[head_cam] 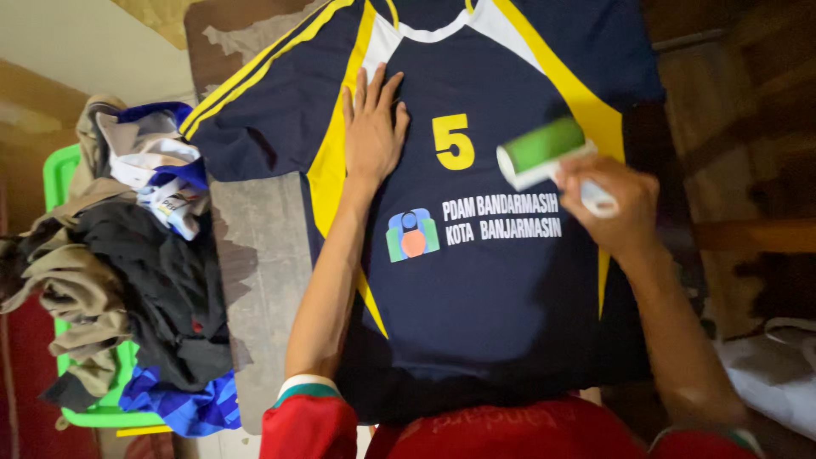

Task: The person uses a lint roller to remove lint and debris from a dark blue and yellow sports jersey laid flat on a table. The person repeatedly rolls the adhesive roller over the front and sleeves of the jersey.

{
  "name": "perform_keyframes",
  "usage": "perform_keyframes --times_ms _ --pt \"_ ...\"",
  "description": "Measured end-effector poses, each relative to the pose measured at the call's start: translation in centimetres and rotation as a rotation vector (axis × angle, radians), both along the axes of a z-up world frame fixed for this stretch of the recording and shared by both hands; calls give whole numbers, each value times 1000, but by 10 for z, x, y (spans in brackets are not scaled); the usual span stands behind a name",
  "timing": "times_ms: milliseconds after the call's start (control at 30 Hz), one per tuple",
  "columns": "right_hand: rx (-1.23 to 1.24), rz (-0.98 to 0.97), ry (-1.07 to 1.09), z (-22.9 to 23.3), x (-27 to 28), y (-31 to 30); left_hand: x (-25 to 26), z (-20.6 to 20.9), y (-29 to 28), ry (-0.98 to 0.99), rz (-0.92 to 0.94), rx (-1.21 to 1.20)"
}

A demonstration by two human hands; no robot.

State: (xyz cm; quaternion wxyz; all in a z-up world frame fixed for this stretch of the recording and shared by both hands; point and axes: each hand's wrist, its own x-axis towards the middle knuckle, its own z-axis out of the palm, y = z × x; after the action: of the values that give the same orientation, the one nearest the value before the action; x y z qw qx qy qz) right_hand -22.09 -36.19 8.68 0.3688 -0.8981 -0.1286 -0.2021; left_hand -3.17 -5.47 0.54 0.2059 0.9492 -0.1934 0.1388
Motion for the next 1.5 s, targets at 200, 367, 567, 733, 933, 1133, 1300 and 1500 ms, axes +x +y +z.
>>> perform_keyframes --times_ms 200,367,567,733,933,1133,1300,1500 --pt "67 -3 -78 -13 87 20 0 0 -1 32 10 -6" --pt "61 -73 -112 -16 108 41 0 0 -1 37 12 7" --pt "40 -118 5 1 36 46 0 -2 -1 15 -1 27" --pt "50 -169 152 23 -36 49 0 0 0 38 -15 21" --pt "30 -226 214 14 -19 47 13 10 8 262 -109 -92" --pt "7 -177 13 -2 71 52 6 22 12 255 -181 -19" --pt "93 -149 -60 -1 90 59 -32 20 -15 155 -330 -34" --pt "-2 -131 -74 6 28 61 -55 12 -33 98 -355 124"
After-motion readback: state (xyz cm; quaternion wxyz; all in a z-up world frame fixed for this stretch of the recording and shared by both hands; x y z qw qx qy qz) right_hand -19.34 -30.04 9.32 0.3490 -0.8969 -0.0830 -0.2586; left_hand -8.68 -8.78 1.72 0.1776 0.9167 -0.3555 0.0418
